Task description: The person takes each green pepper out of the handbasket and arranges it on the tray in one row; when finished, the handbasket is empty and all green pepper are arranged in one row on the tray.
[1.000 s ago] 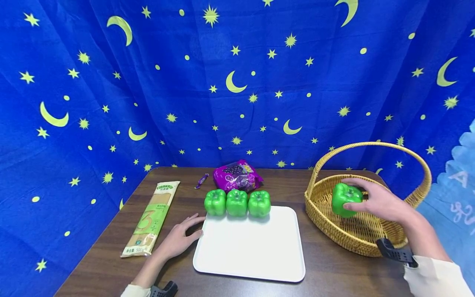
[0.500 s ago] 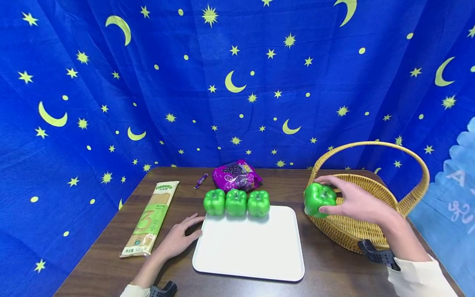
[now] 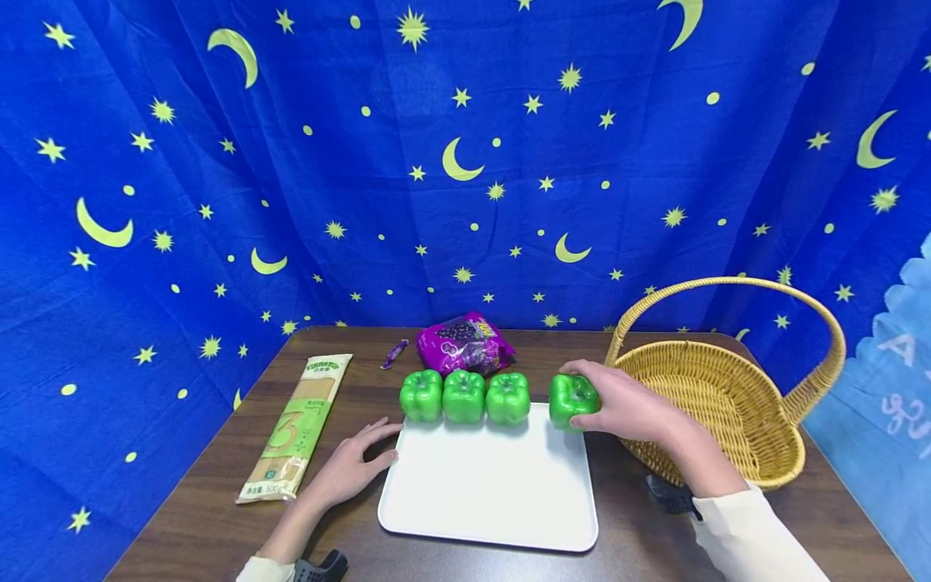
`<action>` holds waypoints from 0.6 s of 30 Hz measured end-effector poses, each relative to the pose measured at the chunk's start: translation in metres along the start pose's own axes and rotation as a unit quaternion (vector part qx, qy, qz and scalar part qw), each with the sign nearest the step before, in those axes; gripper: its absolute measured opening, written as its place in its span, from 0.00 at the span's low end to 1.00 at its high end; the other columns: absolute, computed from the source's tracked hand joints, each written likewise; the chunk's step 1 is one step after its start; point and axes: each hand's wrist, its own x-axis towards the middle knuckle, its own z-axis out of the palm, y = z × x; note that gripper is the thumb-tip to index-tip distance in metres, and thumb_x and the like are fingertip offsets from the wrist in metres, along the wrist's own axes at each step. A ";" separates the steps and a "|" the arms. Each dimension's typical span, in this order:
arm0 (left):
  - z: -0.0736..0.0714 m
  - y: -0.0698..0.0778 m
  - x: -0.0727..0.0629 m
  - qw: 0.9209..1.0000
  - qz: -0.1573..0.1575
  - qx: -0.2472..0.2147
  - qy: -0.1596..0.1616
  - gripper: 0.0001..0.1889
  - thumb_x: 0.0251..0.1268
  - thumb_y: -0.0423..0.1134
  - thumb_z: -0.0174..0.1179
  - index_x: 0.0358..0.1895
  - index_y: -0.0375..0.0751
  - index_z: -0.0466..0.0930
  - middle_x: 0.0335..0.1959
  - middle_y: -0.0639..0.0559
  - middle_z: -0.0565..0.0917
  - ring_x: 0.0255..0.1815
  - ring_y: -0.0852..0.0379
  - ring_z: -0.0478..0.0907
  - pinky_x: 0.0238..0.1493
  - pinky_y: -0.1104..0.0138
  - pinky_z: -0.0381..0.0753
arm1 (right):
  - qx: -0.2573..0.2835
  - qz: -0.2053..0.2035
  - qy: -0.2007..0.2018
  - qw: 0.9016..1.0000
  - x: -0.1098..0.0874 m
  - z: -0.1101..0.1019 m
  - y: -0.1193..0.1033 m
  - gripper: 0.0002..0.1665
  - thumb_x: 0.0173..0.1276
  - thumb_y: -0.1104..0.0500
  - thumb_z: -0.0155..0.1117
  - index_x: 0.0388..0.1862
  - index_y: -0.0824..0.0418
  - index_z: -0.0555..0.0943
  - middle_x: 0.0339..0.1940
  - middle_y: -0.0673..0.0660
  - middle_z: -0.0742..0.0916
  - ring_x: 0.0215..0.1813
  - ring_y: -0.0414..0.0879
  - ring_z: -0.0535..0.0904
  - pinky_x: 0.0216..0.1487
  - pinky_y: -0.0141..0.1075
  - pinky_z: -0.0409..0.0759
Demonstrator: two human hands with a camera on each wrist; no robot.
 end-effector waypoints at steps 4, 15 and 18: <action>0.001 0.000 0.001 1.000 0.002 -0.001 -0.001 0.22 0.65 0.55 0.59 0.62 0.64 0.75 0.69 0.47 0.67 0.71 0.39 0.57 0.67 0.37 0.52 | -0.020 -0.006 0.009 1.000 0.010 0.014 0.003 0.41 0.50 0.53 0.79 0.62 0.59 0.72 0.46 0.52 0.81 0.44 0.45 0.76 0.45 0.44 0.78; 0.002 -0.002 0.000 1.000 0.001 0.004 0.000 0.22 0.64 0.56 0.59 0.62 0.64 0.75 0.69 0.46 0.67 0.71 0.39 0.57 0.66 0.37 0.52 | 0.000 -0.008 0.024 1.000 0.027 0.037 0.017 0.42 0.50 0.53 0.79 0.63 0.61 0.73 0.55 0.59 0.81 0.53 0.53 0.77 0.54 0.52 0.76; 0.001 -0.001 0.000 1.000 0.009 -0.001 0.003 0.22 0.65 0.54 0.59 0.62 0.62 0.75 0.69 0.45 0.67 0.71 0.38 0.57 0.66 0.36 0.52 | 0.016 -0.003 0.027 0.999 0.029 0.038 0.020 0.42 0.50 0.53 0.79 0.64 0.60 0.74 0.55 0.59 0.81 0.54 0.54 0.77 0.55 0.52 0.76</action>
